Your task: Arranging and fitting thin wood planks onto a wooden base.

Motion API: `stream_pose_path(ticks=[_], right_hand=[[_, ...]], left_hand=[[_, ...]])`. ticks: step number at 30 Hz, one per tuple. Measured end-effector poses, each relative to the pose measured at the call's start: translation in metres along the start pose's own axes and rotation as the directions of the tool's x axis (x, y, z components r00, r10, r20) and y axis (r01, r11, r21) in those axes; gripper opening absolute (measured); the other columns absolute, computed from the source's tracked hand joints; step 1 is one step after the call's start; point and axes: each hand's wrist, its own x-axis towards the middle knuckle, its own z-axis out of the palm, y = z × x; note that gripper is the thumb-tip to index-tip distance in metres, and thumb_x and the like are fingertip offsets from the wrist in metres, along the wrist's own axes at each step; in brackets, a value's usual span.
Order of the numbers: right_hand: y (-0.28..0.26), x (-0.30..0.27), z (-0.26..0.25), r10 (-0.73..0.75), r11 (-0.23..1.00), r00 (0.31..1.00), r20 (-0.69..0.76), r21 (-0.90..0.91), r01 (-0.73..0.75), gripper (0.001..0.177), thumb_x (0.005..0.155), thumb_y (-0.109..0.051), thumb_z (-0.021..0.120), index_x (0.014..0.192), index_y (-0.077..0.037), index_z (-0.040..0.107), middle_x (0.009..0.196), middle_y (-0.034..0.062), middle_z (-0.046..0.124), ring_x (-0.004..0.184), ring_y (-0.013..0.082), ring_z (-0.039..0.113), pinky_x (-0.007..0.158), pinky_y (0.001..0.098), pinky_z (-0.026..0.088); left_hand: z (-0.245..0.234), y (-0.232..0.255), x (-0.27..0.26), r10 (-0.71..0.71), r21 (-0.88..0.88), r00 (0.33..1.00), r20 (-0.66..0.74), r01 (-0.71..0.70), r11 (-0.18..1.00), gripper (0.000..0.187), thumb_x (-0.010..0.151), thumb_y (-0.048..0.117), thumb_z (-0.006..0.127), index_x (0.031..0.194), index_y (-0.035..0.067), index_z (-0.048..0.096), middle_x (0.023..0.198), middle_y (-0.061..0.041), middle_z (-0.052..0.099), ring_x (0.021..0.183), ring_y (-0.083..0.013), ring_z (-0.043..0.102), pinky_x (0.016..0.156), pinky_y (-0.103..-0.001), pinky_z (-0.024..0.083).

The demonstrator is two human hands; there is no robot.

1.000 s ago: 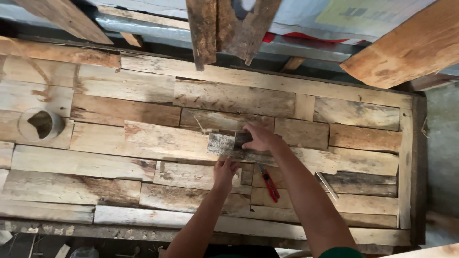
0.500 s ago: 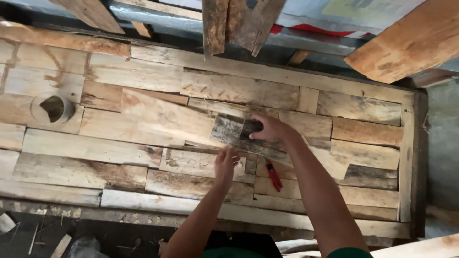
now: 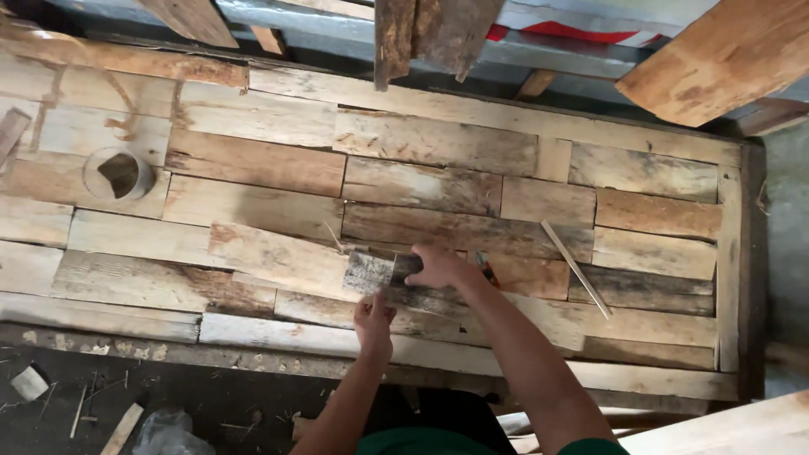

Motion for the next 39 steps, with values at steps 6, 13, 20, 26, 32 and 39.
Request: stream_pose_path(ticks=[6, 13, 20, 26, 32, 39], right_hand=[[0.003, 0.010, 0.013, -0.036, 0.982, 0.997, -0.069, -0.190, 0.022, 0.089, 0.085, -0.054, 0.078, 0.149, -0.002, 0.043, 0.154, 0.0184, 0.038, 0.142, 0.0371, 0.039, 0.113, 0.0459, 0.043], [-0.004, 0.011, 0.004, 0.037, 0.988, 0.999, -0.016, -0.152, -0.039, 0.092, 0.086, -0.057, 0.075, 0.152, -0.005, 0.039, 0.155, 0.0163, 0.039, 0.142, 0.0372, 0.040, 0.114, 0.0486, 0.040], [-0.006, 0.012, 0.002, 0.091, 0.996, 0.995, 0.034, -0.028, -0.090, 0.094, 0.083, -0.050, 0.078, 0.156, -0.010, 0.036, 0.159, 0.0161, 0.038, 0.142, 0.0371, 0.043, 0.111, 0.0508, 0.043], [-0.009, 0.003, -0.007, 0.100, 0.995, 0.988, 0.117, -0.017, -0.098, 0.102, 0.084, -0.052, 0.079, 0.161, -0.010, 0.028, 0.166, 0.0150, 0.029, 0.149, 0.0346, 0.037, 0.116, 0.0479, 0.041], [0.010, -0.012, -0.014, 0.056, 0.996, 0.996, 0.074, 0.062, -0.060, 0.103, 0.078, -0.054, 0.081, 0.158, -0.006, 0.036, 0.162, 0.0168, 0.039, 0.146, 0.0335, 0.043, 0.115, 0.0454, 0.043], [0.046, -0.056, -0.038, 0.012, 0.987, 1.000, 0.008, 0.159, -0.014, 0.087, 0.071, -0.056, 0.082, 0.139, -0.004, 0.064, 0.134, 0.0187, 0.070, 0.120, 0.0331, 0.068, 0.100, 0.0442, 0.053]], left_hand=[[0.008, 0.012, -0.002, -0.070, -0.086, 0.996, 0.057, 0.075, 0.994, 0.025, 0.095, 0.028, 0.070, 0.106, 0.008, 0.060, 0.091, -0.004, 0.064, 0.078, -0.0153, 0.064, 0.068, -0.032, 0.057], [0.004, 0.011, 0.010, -0.102, -0.040, 0.991, 0.092, 0.106, 0.994, 0.022, 0.098, 0.025, 0.067, 0.109, 0.007, 0.060, 0.096, -0.007, 0.067, 0.082, -0.0183, 0.066, 0.073, -0.034, 0.060], [0.001, 0.008, 0.013, -0.103, -0.063, 0.987, 0.120, 0.111, 0.992, 0.015, 0.098, 0.020, 0.065, 0.105, 0.007, 0.061, 0.094, -0.008, 0.068, 0.083, -0.0191, 0.068, 0.076, -0.035, 0.061], [-0.002, 0.019, -0.005, -0.095, -0.004, 0.992, 0.078, 0.096, 0.995, 0.022, 0.098, 0.026, 0.069, 0.102, 0.008, 0.058, 0.088, -0.005, 0.061, 0.080, -0.0180, 0.063, 0.076, -0.037, 0.058], [0.006, 0.011, -0.010, -0.044, 0.042, 0.991, 0.125, 0.039, 0.998, 0.037, 0.095, 0.034, 0.073, 0.109, 0.006, 0.053, 0.095, -0.006, 0.057, 0.084, -0.0196, 0.063, 0.080, -0.040, 0.060], [0.059, 0.019, -0.035, -0.270, 0.077, 0.945, 0.184, 0.260, 0.963, 0.041, 0.093, 0.032, 0.076, 0.116, 0.010, 0.049, 0.104, -0.008, 0.064, 0.093, -0.0223, 0.068, 0.082, -0.042, 0.058]])
